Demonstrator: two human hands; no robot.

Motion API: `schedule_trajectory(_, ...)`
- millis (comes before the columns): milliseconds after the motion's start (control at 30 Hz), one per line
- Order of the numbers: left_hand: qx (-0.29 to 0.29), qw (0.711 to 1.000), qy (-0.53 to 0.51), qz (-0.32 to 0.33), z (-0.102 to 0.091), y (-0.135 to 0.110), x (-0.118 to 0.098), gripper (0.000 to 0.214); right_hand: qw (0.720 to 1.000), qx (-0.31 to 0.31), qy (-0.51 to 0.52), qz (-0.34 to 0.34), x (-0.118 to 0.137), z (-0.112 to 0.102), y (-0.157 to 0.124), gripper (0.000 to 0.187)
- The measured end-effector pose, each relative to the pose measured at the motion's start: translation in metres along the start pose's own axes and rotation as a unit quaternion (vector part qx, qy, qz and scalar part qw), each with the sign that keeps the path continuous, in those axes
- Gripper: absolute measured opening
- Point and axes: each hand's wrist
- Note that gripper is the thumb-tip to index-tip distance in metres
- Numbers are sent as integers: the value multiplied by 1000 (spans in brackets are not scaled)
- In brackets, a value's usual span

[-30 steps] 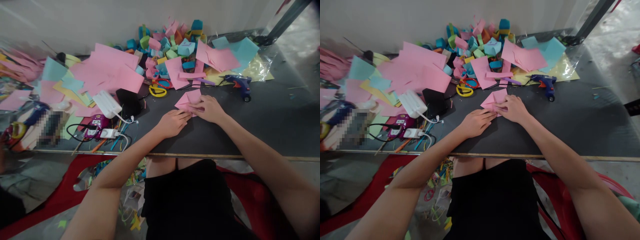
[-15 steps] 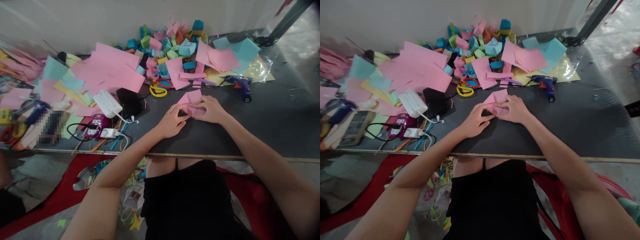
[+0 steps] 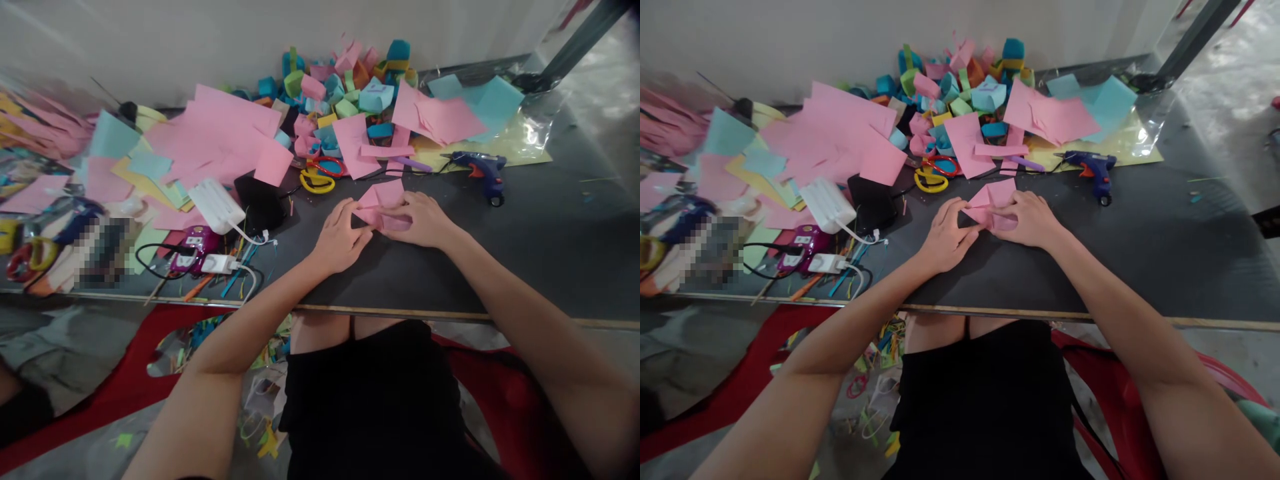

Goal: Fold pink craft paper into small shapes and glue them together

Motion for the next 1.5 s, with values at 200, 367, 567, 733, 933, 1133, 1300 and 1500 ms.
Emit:
schedule_trajectory(200,-6,999,35,-42,-8,1,6,71,1000,13,-11,-1,2,-2,1,57)
schedule_trajectory(367,-38,996,60,-45,-12,1,18,66,1000,28,-10,9,4,-5,0,55)
schedule_trajectory(567,-60,996,69,-24,-17,5,34,66,1000,20,-2,3,3,-3,0,55)
schedule_trajectory(733,-34,996,77,17,-19,3,30,61,999,34,-8,10,5,-6,1,54)
schedule_trajectory(933,23,995,63,78,-17,2,26,62,1000,22,-19,0,4,-4,1,57)
schedule_trajectory(1133,-1,992,43,118,-8,1,24,63,1000,19,-16,12,6,-3,1,54)
schedule_trajectory(1300,28,994,21,105,-5,0,11,71,1000,10,-13,9,7,-4,0,53)
schedule_trajectory(1500,30,999,9,26,-8,3,2,78,1000,-2,-14,-2,4,-2,0,57)
Point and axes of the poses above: each hand's wrist, its own y-axis towards the middle knuckle, its own z-axis out of the palm, x = y × z, and after that the axes turned 13 degrees about -y, right-handed
